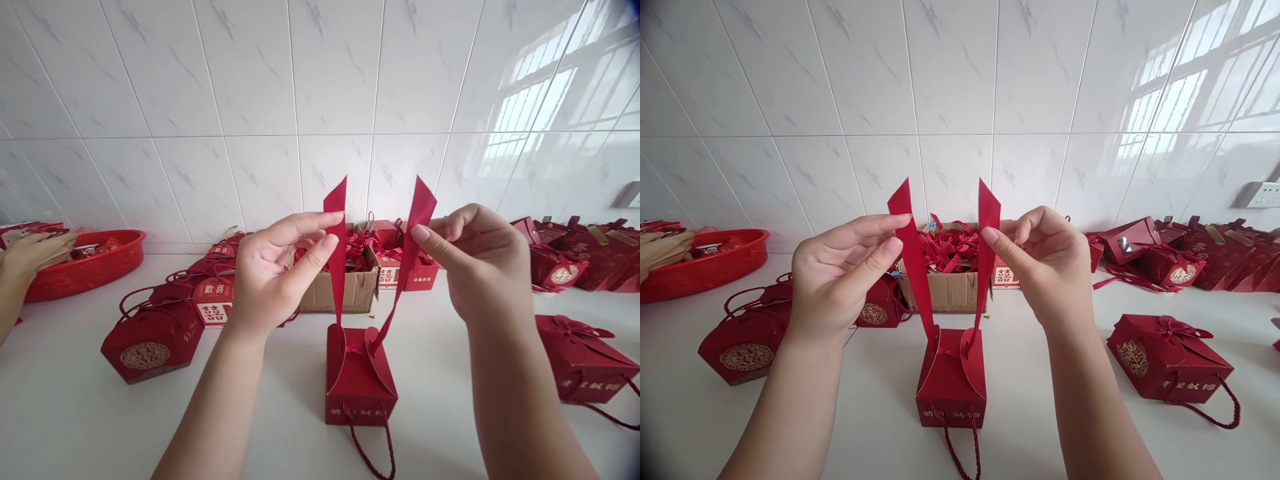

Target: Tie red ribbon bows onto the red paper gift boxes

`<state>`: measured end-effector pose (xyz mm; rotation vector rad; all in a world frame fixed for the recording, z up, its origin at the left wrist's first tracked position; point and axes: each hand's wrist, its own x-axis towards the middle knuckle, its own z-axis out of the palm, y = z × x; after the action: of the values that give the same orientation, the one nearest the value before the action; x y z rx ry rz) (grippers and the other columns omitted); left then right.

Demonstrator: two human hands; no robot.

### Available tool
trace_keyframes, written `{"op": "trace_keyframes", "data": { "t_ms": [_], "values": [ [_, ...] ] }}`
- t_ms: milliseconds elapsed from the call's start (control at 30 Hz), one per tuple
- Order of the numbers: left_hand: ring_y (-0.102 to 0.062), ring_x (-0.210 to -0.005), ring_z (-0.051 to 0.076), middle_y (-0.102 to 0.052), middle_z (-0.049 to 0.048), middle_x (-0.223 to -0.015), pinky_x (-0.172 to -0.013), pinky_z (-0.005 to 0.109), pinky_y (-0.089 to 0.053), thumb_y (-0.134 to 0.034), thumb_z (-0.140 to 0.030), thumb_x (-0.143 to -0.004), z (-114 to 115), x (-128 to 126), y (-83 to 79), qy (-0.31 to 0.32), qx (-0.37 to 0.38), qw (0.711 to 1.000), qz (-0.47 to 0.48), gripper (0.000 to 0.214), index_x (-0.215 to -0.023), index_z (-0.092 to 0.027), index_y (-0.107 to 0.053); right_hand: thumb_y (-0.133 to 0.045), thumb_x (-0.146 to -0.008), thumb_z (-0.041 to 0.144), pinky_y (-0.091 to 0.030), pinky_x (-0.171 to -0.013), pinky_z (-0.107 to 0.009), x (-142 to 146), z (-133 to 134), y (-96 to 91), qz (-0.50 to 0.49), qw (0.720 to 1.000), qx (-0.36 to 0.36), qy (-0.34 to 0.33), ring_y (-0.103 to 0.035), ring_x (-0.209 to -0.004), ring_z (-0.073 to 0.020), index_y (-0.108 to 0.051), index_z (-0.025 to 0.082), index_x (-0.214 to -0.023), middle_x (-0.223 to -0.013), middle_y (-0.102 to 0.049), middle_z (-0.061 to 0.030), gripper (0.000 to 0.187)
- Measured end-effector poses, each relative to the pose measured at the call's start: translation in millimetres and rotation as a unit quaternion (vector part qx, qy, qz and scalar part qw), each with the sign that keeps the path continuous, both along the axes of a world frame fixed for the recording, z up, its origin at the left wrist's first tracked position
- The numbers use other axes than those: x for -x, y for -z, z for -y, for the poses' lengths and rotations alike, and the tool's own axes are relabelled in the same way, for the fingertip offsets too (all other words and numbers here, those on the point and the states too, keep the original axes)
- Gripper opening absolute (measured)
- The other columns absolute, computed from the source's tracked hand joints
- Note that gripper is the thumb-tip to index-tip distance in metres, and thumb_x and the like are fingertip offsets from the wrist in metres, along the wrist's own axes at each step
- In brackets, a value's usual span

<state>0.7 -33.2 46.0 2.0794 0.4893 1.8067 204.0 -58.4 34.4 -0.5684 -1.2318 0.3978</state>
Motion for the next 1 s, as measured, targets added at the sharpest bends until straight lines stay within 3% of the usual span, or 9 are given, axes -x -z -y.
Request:
{"op": "trace_keyframes", "data": {
  "t_ms": [367, 1000],
  "values": [
    [-0.067, -0.083, 0.013, -0.073, 0.0005, -0.099, -0.073, 0.025, -0.057, -0.068, -0.021, -0.081, 1.6, 0.2, 0.0, -0.024, -0.011, 1.0, -0.002, 0.02, -0.1, -0.027, -0.072, -0.078, -0.07, 0.016, -0.049, -0.06, -0.028, 1.5, 3.1, -2.5, -0.004, 0.999, -0.031, 0.022, -0.057, -0.058, -0.0105, -0.05, 0.019, -0.061, -0.062, -0.06, 0.0034, 0.029],
    [-0.066, -0.083, 0.015, -0.073, 0.0028, -0.099, -0.072, 0.027, -0.057, -0.069, -0.02, -0.078, 1.2, -1.5, 2.4, -0.015, 0.0, 1.0, 0.002, 0.023, -0.101, -0.026, -0.072, -0.077, -0.071, 0.02, -0.053, -0.064, -0.031, 2.9, 2.4, -0.7, 0.014, 0.999, -0.015, 0.032, -0.059, -0.061, -0.0122, -0.048, 0.021, -0.063, -0.064, -0.058, 0.0041, 0.03]
  ]
}}
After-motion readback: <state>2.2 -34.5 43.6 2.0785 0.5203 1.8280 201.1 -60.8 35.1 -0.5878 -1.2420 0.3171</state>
